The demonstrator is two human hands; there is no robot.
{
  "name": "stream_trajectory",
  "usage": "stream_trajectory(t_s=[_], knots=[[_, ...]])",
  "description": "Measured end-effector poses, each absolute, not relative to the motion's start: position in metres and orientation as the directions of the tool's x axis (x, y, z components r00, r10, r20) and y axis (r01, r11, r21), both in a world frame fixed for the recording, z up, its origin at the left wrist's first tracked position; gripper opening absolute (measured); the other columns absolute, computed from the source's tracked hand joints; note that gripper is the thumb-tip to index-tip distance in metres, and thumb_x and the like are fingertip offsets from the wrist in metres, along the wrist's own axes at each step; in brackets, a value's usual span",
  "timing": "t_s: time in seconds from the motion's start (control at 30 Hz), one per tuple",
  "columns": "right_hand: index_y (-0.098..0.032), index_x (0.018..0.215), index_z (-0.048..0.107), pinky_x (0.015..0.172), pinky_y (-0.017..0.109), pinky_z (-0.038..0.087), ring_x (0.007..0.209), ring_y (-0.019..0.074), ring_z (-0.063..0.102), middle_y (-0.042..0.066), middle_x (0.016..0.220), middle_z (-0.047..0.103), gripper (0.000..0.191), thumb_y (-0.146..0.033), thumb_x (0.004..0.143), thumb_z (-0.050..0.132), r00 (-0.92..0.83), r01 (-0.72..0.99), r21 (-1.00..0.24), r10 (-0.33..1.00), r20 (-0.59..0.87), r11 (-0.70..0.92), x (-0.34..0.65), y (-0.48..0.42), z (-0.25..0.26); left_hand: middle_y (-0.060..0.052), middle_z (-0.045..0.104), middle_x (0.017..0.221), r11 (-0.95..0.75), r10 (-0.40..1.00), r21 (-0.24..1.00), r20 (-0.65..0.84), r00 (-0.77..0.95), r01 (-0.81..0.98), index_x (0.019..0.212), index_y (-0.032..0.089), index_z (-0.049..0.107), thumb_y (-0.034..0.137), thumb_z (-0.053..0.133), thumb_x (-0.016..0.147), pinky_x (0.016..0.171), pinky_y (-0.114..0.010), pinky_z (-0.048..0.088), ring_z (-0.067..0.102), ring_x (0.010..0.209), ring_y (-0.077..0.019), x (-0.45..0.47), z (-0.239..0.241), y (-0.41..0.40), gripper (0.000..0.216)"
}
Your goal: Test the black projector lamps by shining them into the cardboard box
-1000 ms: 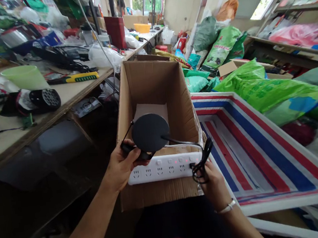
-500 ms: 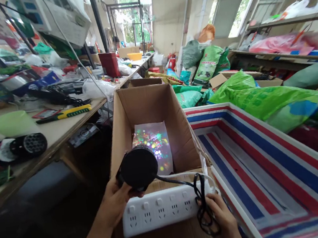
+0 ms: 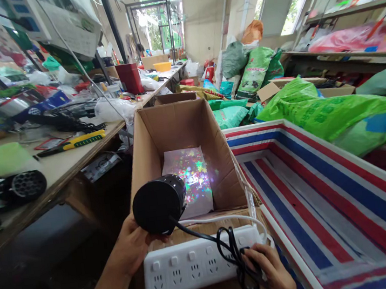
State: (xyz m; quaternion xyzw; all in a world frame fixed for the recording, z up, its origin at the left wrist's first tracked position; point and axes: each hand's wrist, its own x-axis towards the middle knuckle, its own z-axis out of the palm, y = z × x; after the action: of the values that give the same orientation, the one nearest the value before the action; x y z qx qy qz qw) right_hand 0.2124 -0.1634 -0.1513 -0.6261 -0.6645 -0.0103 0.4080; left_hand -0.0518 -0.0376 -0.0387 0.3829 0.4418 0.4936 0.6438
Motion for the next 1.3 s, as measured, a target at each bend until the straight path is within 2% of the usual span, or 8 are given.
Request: stream_trajectory(t_s=[0.17,0.37,0.53,0.73,0.9,1.07,1.2,1.3], knots=[[-0.021,0.1,0.053,0.065,0.022,0.052,0.087,0.0178,0.061,0.01,0.097,0.055,0.016,-0.026,0.088,0.043,0.133,0.822,-0.526,0.824,0.55,0.219,0.21,-0.164,-0.152,-0.01,0.067,0.069,0.238,0.971,0.925,-0.218,0.101,-0.295,0.069,0.011,0.063,0.038,0.084,0.048,0.044,-0.027,0.052,0.063,0.061,-0.0237,-0.048,-0.034,-0.037,0.04],[-0.022,0.101,0.053,0.065,0.021,0.051,0.089,0.017,0.06,0.009,0.098,0.054,0.018,-0.026,0.089,0.041,0.126,0.811,-0.54,0.835,0.536,0.225,0.212,-0.166,-0.151,-0.003,0.062,0.061,0.192,0.981,0.934,-0.179,0.07,-0.302,0.066,0.013,0.06,0.039,0.083,0.05,0.045,-0.019,0.049,0.059,0.056,-0.0145,-0.055,-0.034,-0.038,0.038],[-0.021,0.1,0.056,0.063,0.022,0.051,0.09,0.0171,0.06,0.009,0.1,0.054,0.017,-0.027,0.087,0.046,0.154,0.784,-0.587,0.853,0.499,0.202,0.212,-0.165,-0.157,-0.001,0.063,0.067,0.182,0.983,0.943,-0.166,0.079,-0.279,0.072,0.015,0.061,0.037,0.082,0.053,0.049,-0.018,0.051,0.058,0.059,-0.0119,-0.058,-0.028,-0.041,0.035],[-0.019,0.095,0.058,0.063,0.021,0.052,0.086,0.0163,0.061,0.009,0.096,0.056,0.016,-0.026,0.087,0.046,0.153,0.816,-0.535,0.808,0.569,0.222,0.212,-0.162,-0.158,-0.003,0.064,0.063,0.16,0.987,0.954,-0.147,0.069,-0.254,0.069,0.014,0.061,0.043,0.084,0.044,0.044,-0.025,0.052,0.059,0.054,-0.0179,-0.059,-0.023,-0.043,0.045],[-0.02,0.096,0.058,0.052,0.019,0.049,0.086,0.0155,0.061,0.008,0.097,0.056,0.016,-0.028,0.087,0.046,0.146,0.826,-0.523,0.814,0.562,0.213,0.211,-0.163,-0.156,-0.001,0.061,0.058,0.152,0.988,0.955,-0.146,0.042,-0.254,0.07,0.013,0.06,0.036,0.083,0.05,0.048,-0.023,0.052,0.057,0.051,-0.0134,-0.059,-0.025,-0.045,0.038],[-0.018,0.097,0.057,0.06,0.021,0.052,0.088,0.0165,0.06,0.009,0.097,0.055,0.017,-0.026,0.087,0.046,0.151,0.807,-0.536,0.792,0.592,0.247,0.21,-0.162,-0.155,-0.003,0.063,0.06,0.147,0.989,0.952,-0.133,0.068,-0.27,0.073,0.014,0.061,0.043,0.084,0.045,0.042,-0.024,0.051,0.057,0.049,-0.0157,-0.056,-0.02,-0.048,0.046],[-0.019,0.096,0.057,0.056,0.019,0.051,0.087,0.0158,0.06,0.008,0.096,0.055,0.014,-0.023,0.086,0.048,0.142,0.821,-0.518,0.792,0.593,0.24,0.211,-0.162,-0.158,0.0,0.06,0.055,0.105,0.993,0.956,-0.086,0.083,-0.272,0.075,0.015,0.061,0.04,0.082,0.051,0.04,-0.018,0.047,0.054,0.044,-0.0109,-0.056,-0.018,-0.048,0.041],[-0.019,0.097,0.057,0.055,0.019,0.051,0.087,0.0159,0.061,0.009,0.097,0.056,0.015,-0.026,0.087,0.048,0.13,0.832,-0.503,0.798,0.589,0.235,0.213,-0.161,-0.159,0.001,0.06,0.057,0.077,0.996,0.958,-0.059,0.073,-0.275,0.073,0.015,0.06,0.037,0.082,0.053,0.046,-0.013,0.049,0.055,0.048,-0.0081,-0.059,-0.018,-0.047,0.036]])
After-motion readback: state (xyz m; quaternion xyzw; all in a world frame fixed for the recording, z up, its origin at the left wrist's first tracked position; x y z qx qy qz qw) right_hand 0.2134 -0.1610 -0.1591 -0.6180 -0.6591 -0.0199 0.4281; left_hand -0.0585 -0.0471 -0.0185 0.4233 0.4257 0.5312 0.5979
